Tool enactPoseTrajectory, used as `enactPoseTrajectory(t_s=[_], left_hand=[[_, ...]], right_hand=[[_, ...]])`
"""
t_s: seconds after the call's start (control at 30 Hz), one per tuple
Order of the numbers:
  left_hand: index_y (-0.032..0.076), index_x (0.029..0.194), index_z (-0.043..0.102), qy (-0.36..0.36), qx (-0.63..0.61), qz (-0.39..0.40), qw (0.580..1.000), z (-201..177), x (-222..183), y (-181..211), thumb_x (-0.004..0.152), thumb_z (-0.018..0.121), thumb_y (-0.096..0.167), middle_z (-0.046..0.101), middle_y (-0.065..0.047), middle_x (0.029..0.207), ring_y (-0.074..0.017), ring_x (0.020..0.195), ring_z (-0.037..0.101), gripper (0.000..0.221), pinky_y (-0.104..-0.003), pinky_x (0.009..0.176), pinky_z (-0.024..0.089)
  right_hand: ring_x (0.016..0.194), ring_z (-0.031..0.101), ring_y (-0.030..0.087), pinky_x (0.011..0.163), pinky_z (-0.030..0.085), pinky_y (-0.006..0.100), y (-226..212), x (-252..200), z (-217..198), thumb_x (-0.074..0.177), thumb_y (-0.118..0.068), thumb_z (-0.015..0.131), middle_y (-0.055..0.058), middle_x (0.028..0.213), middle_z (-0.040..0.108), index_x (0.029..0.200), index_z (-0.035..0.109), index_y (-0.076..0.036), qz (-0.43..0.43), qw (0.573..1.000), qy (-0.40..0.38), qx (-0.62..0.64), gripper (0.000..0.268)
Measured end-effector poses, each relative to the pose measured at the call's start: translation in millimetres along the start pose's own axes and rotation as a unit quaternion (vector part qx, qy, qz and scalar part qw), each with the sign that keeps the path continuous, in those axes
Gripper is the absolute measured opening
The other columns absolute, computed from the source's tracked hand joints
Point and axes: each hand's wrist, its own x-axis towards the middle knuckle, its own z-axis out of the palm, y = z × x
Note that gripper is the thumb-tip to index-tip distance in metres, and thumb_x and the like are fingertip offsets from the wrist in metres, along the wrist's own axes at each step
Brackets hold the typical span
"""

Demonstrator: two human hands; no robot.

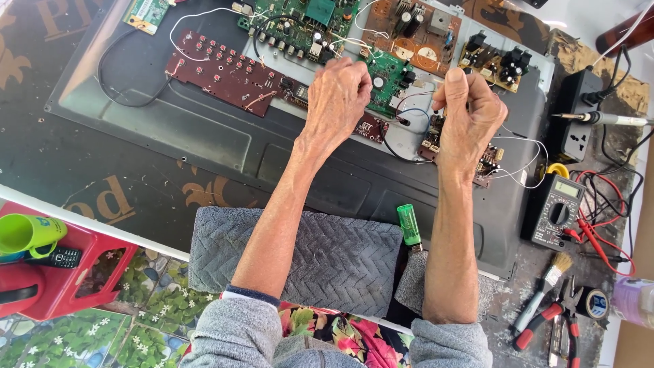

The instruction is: Soldering wires onto a television circuit board and testing the connections with a multimeter.

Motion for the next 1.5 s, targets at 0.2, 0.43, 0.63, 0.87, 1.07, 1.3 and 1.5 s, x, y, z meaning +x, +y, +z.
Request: enactPoseTrajectory(t_s=[0.2,0.43,0.63,0.87,1.07,1.3,1.5], left_hand=[[0.017,0.086,0.069,0.087,0.021,0.098,0.991,-21.7,5.6,16.3,0.080,0.078,0.006,0.054,0.003,0.084,-0.0225,0.087,0.049,0.016,-0.040,0.078,0.039],[0.024,0.139,0.063,-0.118,-0.132,0.135,0.975,-37.0,3.2,36.3,0.085,0.079,0.013,0.047,0.002,0.101,-0.0210,0.102,0.044,0.058,-0.039,0.091,0.033],[0.021,0.093,0.066,-0.193,-0.433,0.062,0.878,-59.8,10.2,38.7,0.094,0.071,0.028,0.061,0.005,0.098,-0.0125,0.100,0.056,0.009,-0.039,0.104,0.041],[0.018,0.087,0.063,0.061,-0.582,-0.016,0.811,-66.1,18.6,24.0,0.097,0.067,0.039,0.064,0.003,0.074,-0.0061,0.064,0.056,0.024,-0.020,0.061,0.045],[0.017,0.088,0.064,0.169,-0.510,-0.077,0.840,-61.3,17.6,24.2,0.096,0.065,0.050,0.065,0.005,0.072,-0.0042,0.061,0.060,0.034,-0.018,0.054,0.046],[0.013,0.086,0.066,0.213,-0.457,-0.109,0.857,-45.4,19.9,16.9,0.095,0.068,0.039,0.064,-0.001,0.072,-0.0087,0.057,0.060,0.028,-0.021,0.050,0.041],[0.002,0.103,0.068,0.158,-0.386,-0.069,0.906,-40.5,7.6,-12.0,0.108,0.068,0.049,0.067,-0.011,0.081,-0.0191,0.073,0.070,0.047,-0.027,0.064,0.046]], right_hand=[[0.068,0.063,0.013,0.075,0.053,0.028,4.9,1.7,1.4,0.106,-0.047,0.062,0.002,0.064,0.060,0.071,0.064,-0.008,0.049,0.997,0.017,0.052,0.053],[0.064,0.053,0.011,0.068,0.046,0.025,2.5,1.7,1.5,0.106,-0.044,0.063,0.003,0.070,0.062,0.073,0.065,-0.006,0.056,0.996,0.019,0.062,0.050],[0.065,0.055,0.009,0.074,0.048,0.025,2.7,3.9,-3.3,0.101,-0.049,0.065,0.002,0.072,0.064,0.073,0.065,-0.009,0.091,0.992,0.051,0.069,0.049],[0.068,0.062,0.007,0.087,0.048,0.031,1.0,6.2,-7.0,0.096,-0.047,0.069,-0.003,0.068,0.062,0.076,0.070,-0.015,0.123,0.980,0.061,0.145,0.038],[0.080,0.064,0.013,0.086,0.058,0.029,-10.4,13.1,-32.8,0.100,-0.027,0.071,-0.003,0.080,0.062,0.092,0.069,-0.013,0.161,0.931,0.026,0.327,0.017],[0.089,0.065,0.015,0.096,0.063,0.031,-33.7,-0.5,-125.9,0.105,-0.022,0.068,0.001,0.089,0.060,0.100,0.062,-0.010,0.120,0.956,0.037,0.266,0.015],[0.087,0.067,0.015,0.089,0.057,0.027,-36.2,-98.8,-260.9,0.100,-0.016,0.079,0.004,0.087,0.064,0.095,0.064,-0.007,0.070,0.972,0.224,-0.032,0.018]])
